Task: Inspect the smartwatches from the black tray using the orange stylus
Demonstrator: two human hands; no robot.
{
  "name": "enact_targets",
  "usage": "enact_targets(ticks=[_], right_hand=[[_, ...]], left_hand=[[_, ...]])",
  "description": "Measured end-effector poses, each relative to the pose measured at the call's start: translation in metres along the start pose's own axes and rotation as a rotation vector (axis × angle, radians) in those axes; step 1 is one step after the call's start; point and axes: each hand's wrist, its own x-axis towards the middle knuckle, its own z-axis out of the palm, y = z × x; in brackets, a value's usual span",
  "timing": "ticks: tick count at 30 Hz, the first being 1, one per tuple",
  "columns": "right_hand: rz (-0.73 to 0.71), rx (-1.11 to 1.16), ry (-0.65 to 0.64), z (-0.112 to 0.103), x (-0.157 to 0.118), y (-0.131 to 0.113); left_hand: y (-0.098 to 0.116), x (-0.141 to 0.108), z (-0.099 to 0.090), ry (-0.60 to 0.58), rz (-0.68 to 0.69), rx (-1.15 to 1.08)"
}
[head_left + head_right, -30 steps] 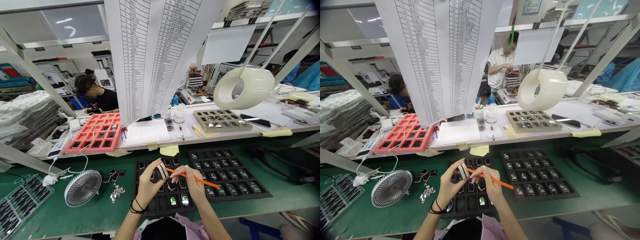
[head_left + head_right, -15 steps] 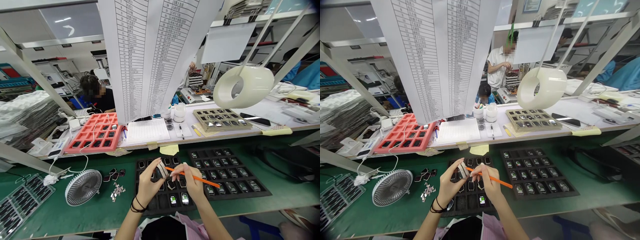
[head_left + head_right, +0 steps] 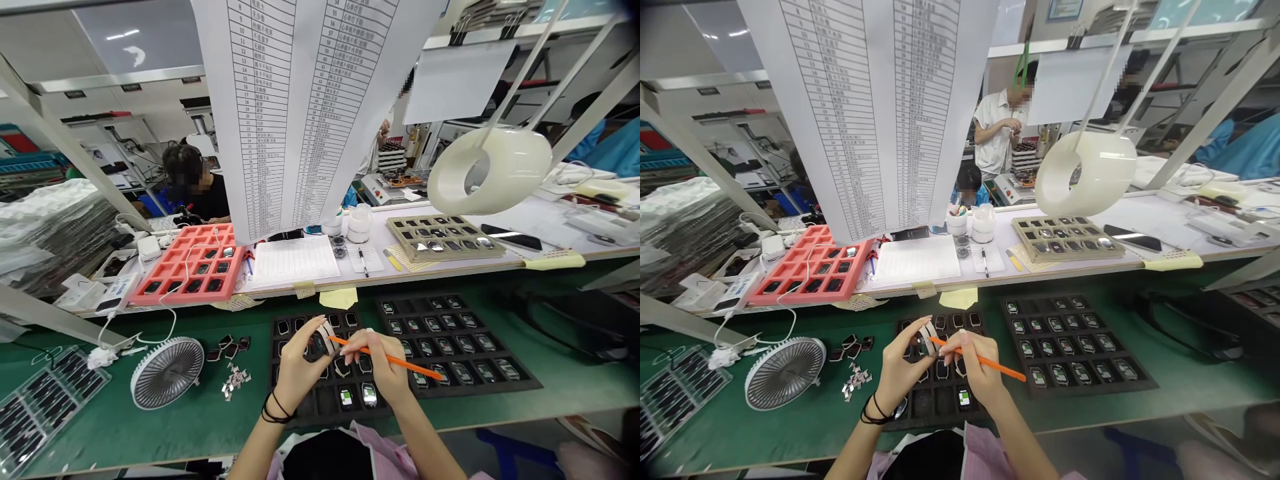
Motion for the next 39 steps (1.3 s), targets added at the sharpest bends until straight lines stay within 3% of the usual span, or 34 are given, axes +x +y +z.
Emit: enact_targets(ticks=[29,34,37,39], right_hand=[[0.028,-0.003,0.036,0.005,-0.004,0.003],[0.027,0.027,0.045,0.0,-0.009,0.007],[0.086,-0.026,0.133,-0.003,-0.007,0.008],[0.206,-0.067,0.12,-0.001,-0.004,0.009]], left_hand=[[0.001,-0.003,0.0,-0.005,0.014,0.031],[0.003,-0.003,0.001,-0.031,-0.047,0.032],[0.006,-0.001,0.0,-0.062,-0.086,0.038],[0.007,0.001,-0.001,-0.068,-0.107,0.049]])
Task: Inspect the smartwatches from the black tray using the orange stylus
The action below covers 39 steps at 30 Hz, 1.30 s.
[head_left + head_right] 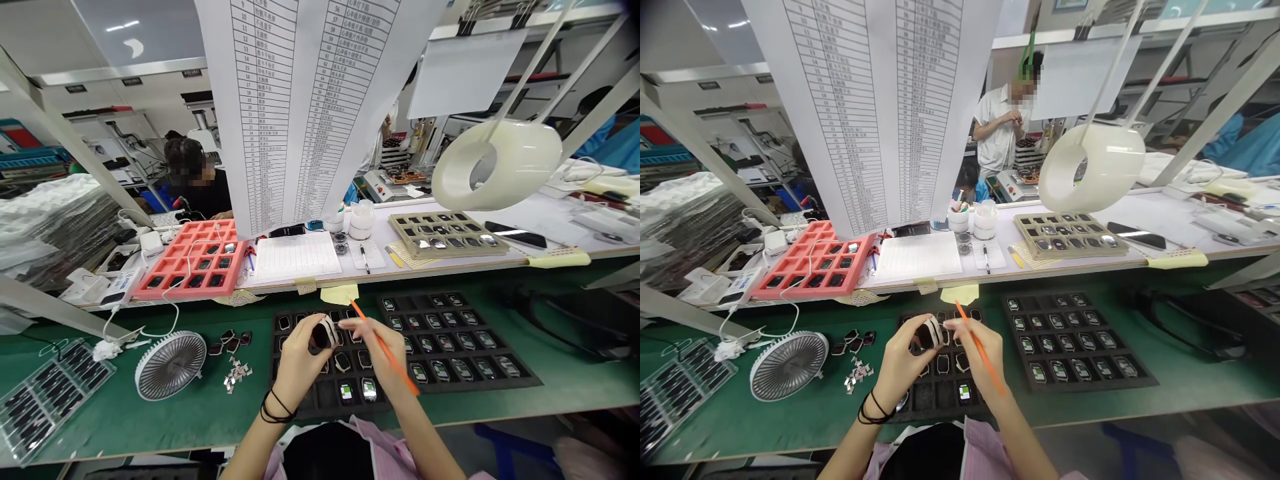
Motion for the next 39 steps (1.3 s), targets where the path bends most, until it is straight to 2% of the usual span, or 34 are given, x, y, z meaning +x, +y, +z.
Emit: enact_targets(ticks=[3,5,8,13,23,28,33,36,39], right_hand=[[0.19,0.018,-0.128,0.01,0.002,0.003],[0.245,0.026,-0.163,0.017,0.002,0.007],[0.28,0.063,-0.141,0.021,0.0,0.011],[0.358,0.209,-0.112,0.016,0.001,0.007],[0.465,0.37,-0.059,0.015,0.0,0.003],[0.442,0.378,-0.025,0.014,0.0,0.006],[0.402,0.362,-0.027,0.013,-0.001,0.005],[0.345,0.224,-0.053,0.013,-0.002,0.012],[0.273,-0.046,-0.094,0.015,-0.006,0.043]], left_hand=[[0.003,0.002,-0.001,-0.019,-0.007,-0.001],[0.004,0.002,-0.002,-0.035,0.003,-0.013],[0.008,0.001,-0.005,-0.059,-0.016,-0.057],[0.015,0.002,-0.013,-0.142,-0.176,-0.229],[0.016,0.003,-0.012,-0.154,-0.236,-0.313],[0.007,0.002,-0.012,-0.062,-0.269,-0.315],[0.003,-0.001,-0.013,-0.056,-0.302,-0.322],[-0.005,-0.007,-0.012,-0.064,-0.323,-0.322],[-0.034,-0.022,-0.003,-0.103,-0.366,-0.269]])
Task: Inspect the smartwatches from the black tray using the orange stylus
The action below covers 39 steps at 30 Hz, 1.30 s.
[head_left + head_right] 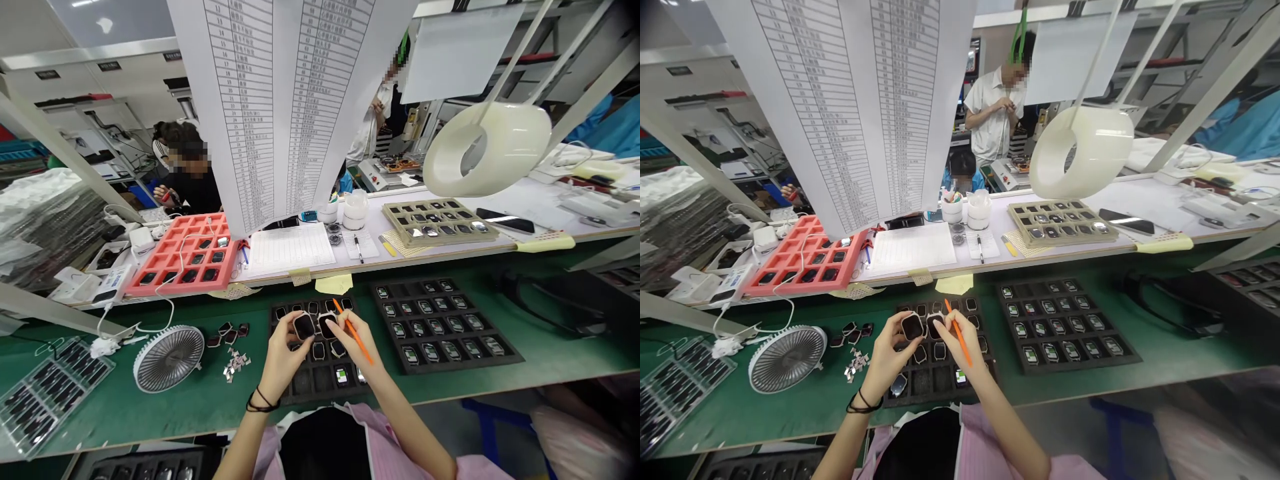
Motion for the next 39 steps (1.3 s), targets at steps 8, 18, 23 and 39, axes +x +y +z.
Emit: enact_targets(ticks=[8,18,23,39], right_hand=[[0.027,-0.371,-0.179,0.043,-0.023,0.144],[0.1,-0.574,-0.289,0.027,-0.072,0.204],[0.184,-0.722,-0.012,-0.019,-0.07,0.202],[0.311,-0.697,0.117,-0.047,-0.072,0.217]], left_hand=[[-0.141,-0.047,0.024,-0.185,-0.173,0.308],[-0.183,-0.077,0.031,-0.351,-0.067,0.57],[-0.172,-0.072,0.036,-0.398,-0.028,0.653],[-0.14,-0.042,0.148,-0.703,0.05,0.843]])
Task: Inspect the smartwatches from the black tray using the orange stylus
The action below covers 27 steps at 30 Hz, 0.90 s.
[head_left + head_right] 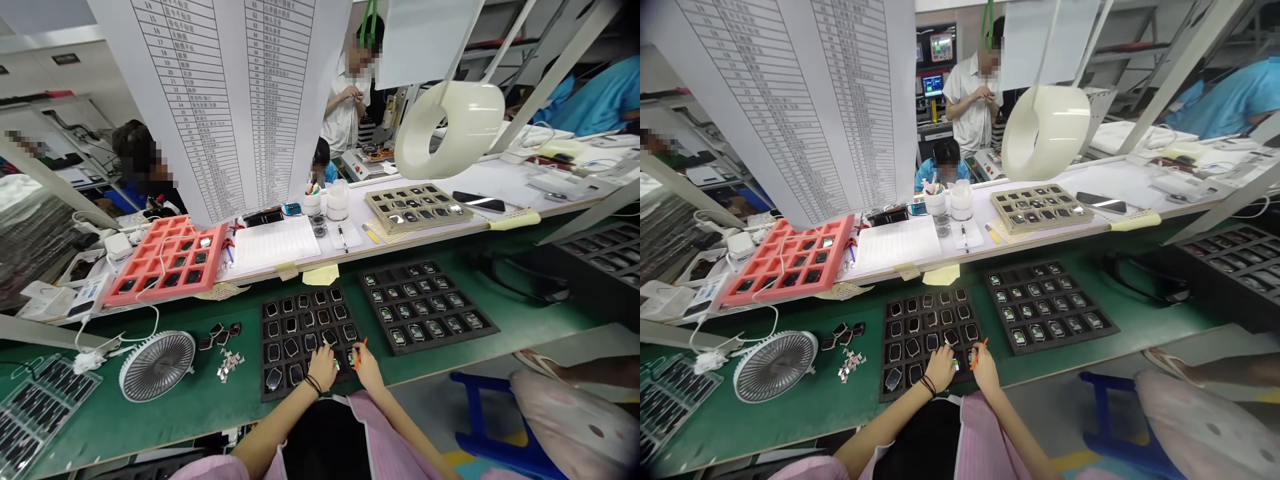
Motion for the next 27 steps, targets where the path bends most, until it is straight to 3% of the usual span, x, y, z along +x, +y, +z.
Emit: enact_targets(ticks=[7,12,19,23,27], right_hand=[[-0.026,0.104,-0.051,0.003,0.001,0.002],[-0.007,0.234,-0.07,0.0,0.009,0.005],[0.039,0.557,-0.049,-0.012,0.006,-0.011],[0.049,0.79,-0.08,-0.031,0.014,-0.04],[-0.003,0.973,-0.137,-0.062,0.028,-0.079]], left_hand=[[-0.003,-0.005,-0.006,-0.03,-0.012,-0.128],[-0.009,-0.007,-0.005,-0.062,-0.011,-0.372],[-0.015,0.003,-0.006,-0.068,-0.148,-0.778],[-0.022,0.003,-0.03,-0.102,-0.22,-1.024],[-0.027,-0.004,-0.075,-0.053,-0.213,-1.214]])
